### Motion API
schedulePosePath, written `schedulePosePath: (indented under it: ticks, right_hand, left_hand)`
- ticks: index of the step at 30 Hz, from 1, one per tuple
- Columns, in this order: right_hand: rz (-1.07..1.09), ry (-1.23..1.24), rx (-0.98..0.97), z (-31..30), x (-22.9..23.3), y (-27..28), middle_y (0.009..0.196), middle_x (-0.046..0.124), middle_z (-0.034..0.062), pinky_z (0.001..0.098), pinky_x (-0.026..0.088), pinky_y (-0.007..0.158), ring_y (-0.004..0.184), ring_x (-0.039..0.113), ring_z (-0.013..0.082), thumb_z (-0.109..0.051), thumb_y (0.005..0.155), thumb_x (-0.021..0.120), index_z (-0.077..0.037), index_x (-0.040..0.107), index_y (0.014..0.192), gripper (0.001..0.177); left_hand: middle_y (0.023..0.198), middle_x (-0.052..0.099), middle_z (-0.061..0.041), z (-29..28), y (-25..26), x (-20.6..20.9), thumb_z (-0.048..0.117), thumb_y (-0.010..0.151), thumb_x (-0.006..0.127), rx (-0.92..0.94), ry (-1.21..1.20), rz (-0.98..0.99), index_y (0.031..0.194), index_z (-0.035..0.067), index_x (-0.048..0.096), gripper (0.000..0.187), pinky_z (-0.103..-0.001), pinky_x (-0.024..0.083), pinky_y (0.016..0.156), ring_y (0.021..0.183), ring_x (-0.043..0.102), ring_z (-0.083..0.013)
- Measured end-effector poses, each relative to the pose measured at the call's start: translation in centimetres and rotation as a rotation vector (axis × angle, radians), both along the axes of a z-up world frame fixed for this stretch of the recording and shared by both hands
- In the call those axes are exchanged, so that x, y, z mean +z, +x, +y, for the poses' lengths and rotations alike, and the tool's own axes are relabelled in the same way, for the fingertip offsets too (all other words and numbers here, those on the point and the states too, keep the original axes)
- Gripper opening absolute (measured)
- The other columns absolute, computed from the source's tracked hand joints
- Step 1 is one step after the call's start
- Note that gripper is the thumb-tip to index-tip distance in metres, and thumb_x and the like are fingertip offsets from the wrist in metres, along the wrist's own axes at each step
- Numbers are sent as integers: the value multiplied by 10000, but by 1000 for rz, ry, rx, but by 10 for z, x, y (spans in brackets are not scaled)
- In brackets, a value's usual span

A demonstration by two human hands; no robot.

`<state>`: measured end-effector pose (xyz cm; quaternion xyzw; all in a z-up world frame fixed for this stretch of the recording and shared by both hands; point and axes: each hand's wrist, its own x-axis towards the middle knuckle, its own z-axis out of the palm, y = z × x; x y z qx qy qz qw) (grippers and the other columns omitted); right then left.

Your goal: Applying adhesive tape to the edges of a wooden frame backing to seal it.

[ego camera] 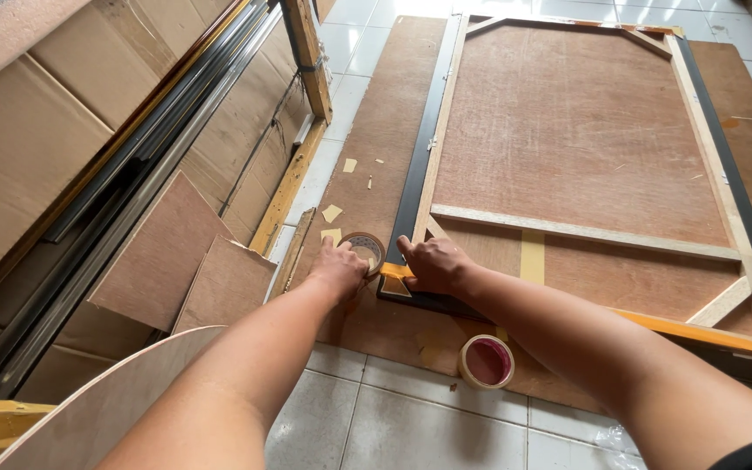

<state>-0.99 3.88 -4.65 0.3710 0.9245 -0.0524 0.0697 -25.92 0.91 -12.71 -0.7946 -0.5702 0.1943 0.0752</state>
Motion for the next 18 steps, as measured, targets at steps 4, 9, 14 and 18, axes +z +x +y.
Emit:
schedulePosePath:
  ticks: [4, 9, 14, 18]
  right_hand:
    - [-48, -3, 20, 4, -4, -13, 850, 804, 194, 592, 658, 838, 906, 843, 454, -502, 946, 739, -116, 446, 1332, 619]
    - [-30, 7, 57, 0, -2, -3, 946, 824, 194, 604, 637, 866, 949, 837, 448, -437, 990, 706, -146, 452, 1373, 544]
    - [38, 76, 72, 6, -8, 39, 1139, 799, -23, 481, 544, 946, 1246, 709, 268, -416, 902, 821, -270, 456, 1378, 618]
    - [-44, 170, 141, -16, 16, 75, 1245, 742, -34, 475, 490, 997, 1330, 593, 242, -342, 915, 828, -270, 499, 1396, 587]
  left_hand:
    - [1135, 867, 1, -4, 5, 13, 349, 1037, 592, 1, -2, -11, 1238, 343, 843, 321, -580, 379, 1094, 1285, 676, -210]
    - [1162, 867, 2, -6, 7, 15, 301, 1061, 546, 34, -10, -35, 1256, 359, 838, 356, -576, 377, 1102, 1303, 670, -212]
    - [1202, 853, -21, 16, -1, -20, 338, 1048, 564, 82, -39, -65, 1255, 344, 835, 341, -575, 407, 1082, 1313, 664, -240]
    - [1248, 841, -37, 13, 7, 0, 417, 1049, 637, 116, -71, -133, 1264, 323, 843, 312, -574, 417, 1130, 1354, 648, -249]
